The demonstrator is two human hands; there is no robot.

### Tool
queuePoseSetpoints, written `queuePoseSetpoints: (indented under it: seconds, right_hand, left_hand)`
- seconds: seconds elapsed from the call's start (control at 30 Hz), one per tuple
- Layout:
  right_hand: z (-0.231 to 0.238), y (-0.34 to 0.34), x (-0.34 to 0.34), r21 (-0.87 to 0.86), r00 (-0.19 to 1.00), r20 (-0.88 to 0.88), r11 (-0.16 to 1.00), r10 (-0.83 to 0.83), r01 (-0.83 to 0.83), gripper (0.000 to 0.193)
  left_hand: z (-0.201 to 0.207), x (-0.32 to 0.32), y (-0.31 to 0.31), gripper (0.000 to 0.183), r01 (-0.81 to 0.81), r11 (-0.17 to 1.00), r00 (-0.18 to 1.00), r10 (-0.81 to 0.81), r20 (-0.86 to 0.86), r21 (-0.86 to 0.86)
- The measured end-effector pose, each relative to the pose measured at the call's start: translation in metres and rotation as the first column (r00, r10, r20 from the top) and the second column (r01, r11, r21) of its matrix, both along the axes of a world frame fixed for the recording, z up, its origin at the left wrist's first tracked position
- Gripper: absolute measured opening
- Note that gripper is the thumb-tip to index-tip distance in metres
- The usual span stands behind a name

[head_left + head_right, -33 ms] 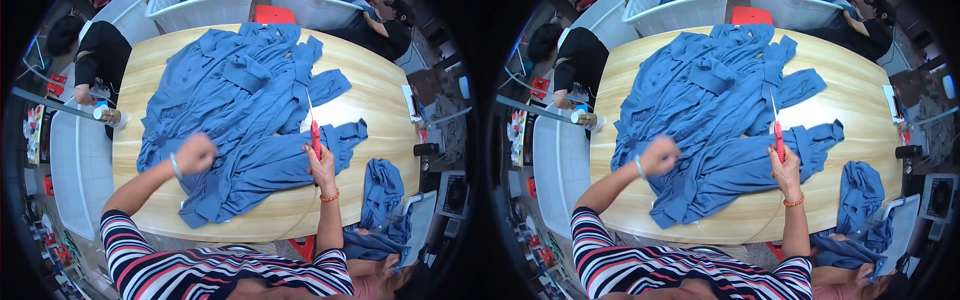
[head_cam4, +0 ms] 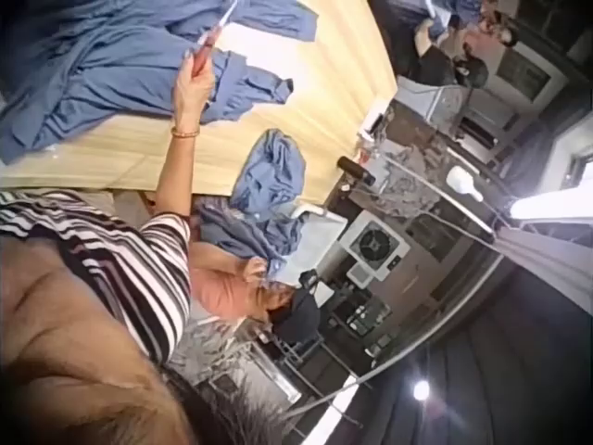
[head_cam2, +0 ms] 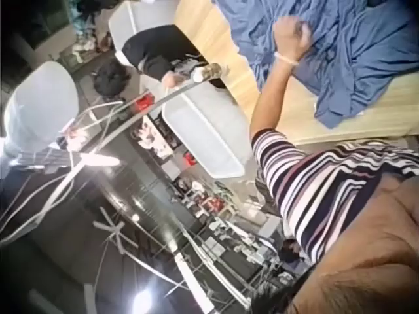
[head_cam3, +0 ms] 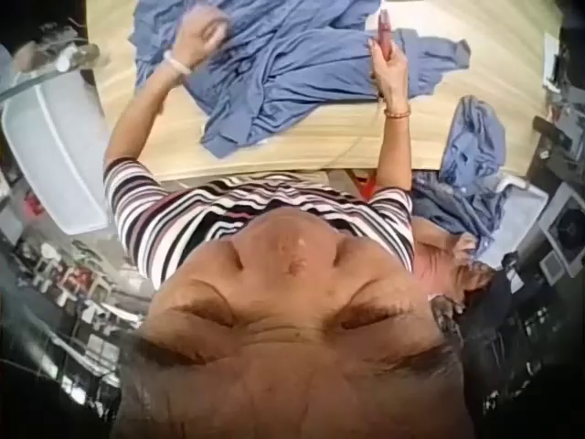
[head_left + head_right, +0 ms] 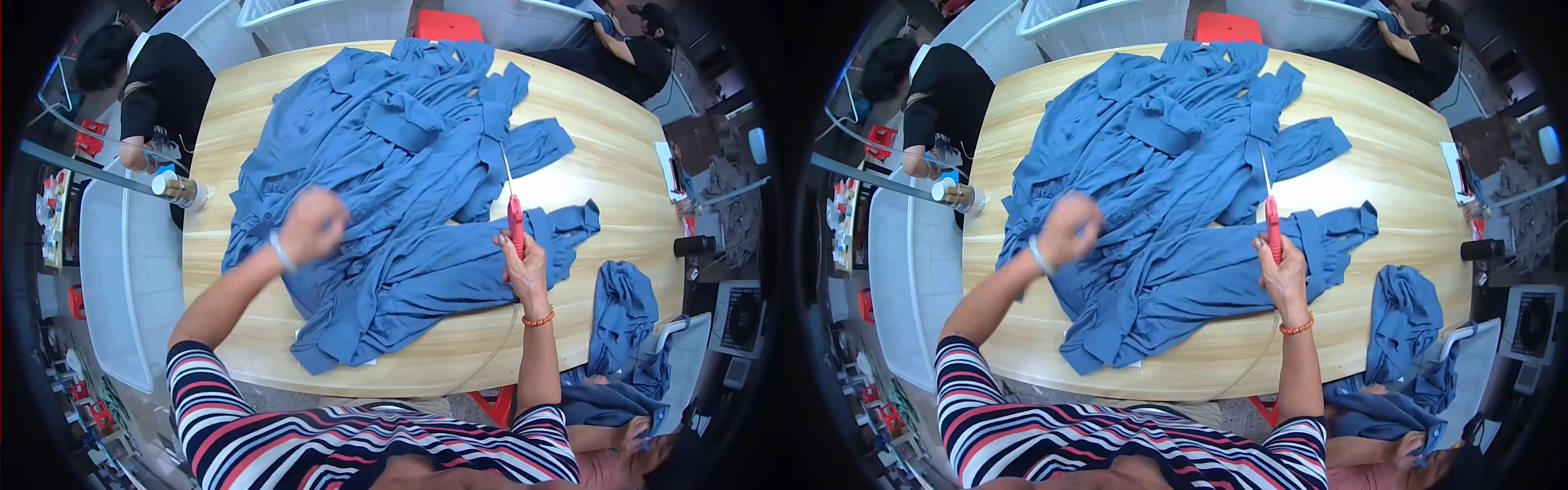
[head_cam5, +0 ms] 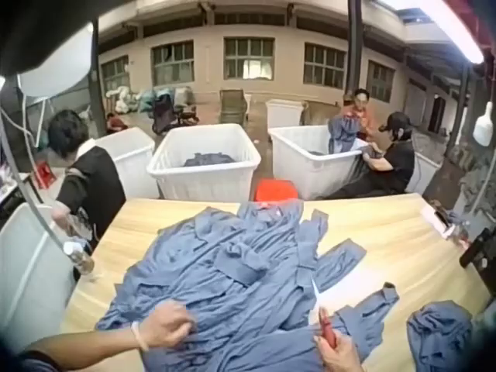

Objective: Trim and separate pieces of blue garment fabric using scissors.

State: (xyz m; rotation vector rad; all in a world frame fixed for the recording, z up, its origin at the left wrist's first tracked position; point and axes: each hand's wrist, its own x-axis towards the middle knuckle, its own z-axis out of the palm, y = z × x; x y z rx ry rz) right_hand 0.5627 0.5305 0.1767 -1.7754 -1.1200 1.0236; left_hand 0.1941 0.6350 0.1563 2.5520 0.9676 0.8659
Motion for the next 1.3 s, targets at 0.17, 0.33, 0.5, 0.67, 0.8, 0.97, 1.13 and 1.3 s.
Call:
queuePoseSetpoints:
  seconds: [0.17,0.33,0.5,0.67,0.8,0.97,1.13,1.3]
  right_hand:
    - [-0.027,0.033,-0.006,-0.013,0.992,0.128,1.0,-0.018,0.02,0.021]
    - [-0.067,-0.006,0.011,-0.105,0.995,0.056,0.99,-0.084,0.09,0.019]
    - [-0.085,-0.003,0.029,-0.075,0.977,-0.164,0.989,-0.136,0.125,0.016]
    - [-0.104,-0.006,0.042,0.028,0.933,-0.324,0.984,-0.157,0.175,0.015]
    - [-0.083,-0.05,0.06,0.028,0.918,-0.344,0.975,-0.197,0.22,0.015]
    - [-0.091,-0.078,0.032,0.024,0.934,-0.274,0.969,-0.23,0.245,0.013]
    - [-0.093,-0.074,0.025,0.035,0.943,-0.224,0.965,-0.248,0.262,0.017]
    - [-0.066,-0.116,0.037,0.041,0.922,-0.172,0.932,-0.347,0.359,0.025]
  left_hand:
    - [-0.018,-0.005,0.172,0.047,-0.542,0.839,0.836,0.543,0.072,-0.045]
    - [-0.066,0.06,0.244,0.073,-0.791,0.539,0.611,0.697,-0.374,-0.289]
    - [-0.155,0.085,0.294,0.054,-0.717,0.631,0.684,0.554,-0.475,-0.296]
    - [-0.192,0.141,0.213,0.049,-0.318,0.947,0.909,0.287,-0.304,-0.056]
    - [-0.128,0.207,0.127,0.048,-0.215,0.973,0.952,0.189,-0.24,-0.086]
    - [-0.142,0.19,0.116,0.053,-0.217,0.968,0.935,0.169,-0.311,-0.125]
    - [-0.102,0.16,0.108,0.039,-0.306,0.951,0.947,0.299,-0.119,-0.05]
    - [0.018,0.079,-0.039,0.017,-0.261,0.79,0.927,0.365,0.084,-0.555]
